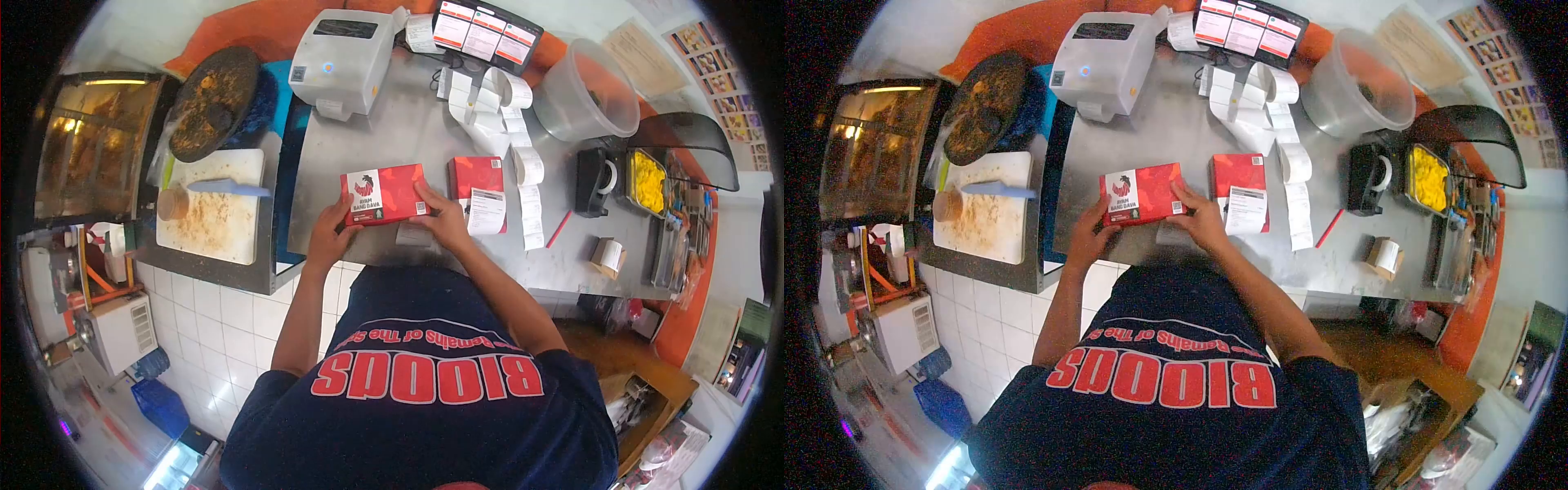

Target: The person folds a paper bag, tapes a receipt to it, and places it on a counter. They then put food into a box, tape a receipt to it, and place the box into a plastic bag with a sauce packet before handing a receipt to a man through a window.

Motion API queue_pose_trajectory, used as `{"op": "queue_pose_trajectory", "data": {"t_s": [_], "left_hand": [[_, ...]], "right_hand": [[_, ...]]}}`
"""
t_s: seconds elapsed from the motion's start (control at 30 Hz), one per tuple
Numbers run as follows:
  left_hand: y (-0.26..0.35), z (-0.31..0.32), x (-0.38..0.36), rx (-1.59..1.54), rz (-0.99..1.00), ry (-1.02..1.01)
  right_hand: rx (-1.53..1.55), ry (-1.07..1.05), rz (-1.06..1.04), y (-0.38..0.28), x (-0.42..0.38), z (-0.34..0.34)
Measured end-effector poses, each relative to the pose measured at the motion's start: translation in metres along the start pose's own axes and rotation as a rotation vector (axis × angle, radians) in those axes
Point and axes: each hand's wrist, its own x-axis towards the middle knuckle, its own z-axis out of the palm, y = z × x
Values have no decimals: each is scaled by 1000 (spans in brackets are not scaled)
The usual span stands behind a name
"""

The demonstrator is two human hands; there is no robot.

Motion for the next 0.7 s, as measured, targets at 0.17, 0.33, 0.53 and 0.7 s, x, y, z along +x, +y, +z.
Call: {"op": "queue_pose_trajectory", "data": {"t_s": [0.17,0.33,0.53,0.7], "left_hand": [[-24,16,-9,-100,-30,63],[-13,12,-15,322,215,118],[35,27,55,621,393,-134],[41,32,67,733,302,-224]], "right_hand": [[23,20,-46,10,1,5],[-233,120,-151,8,-10,12],[-348,198,-144,31,-15,25],[-227,576,49,-36,-28,-82]]}}
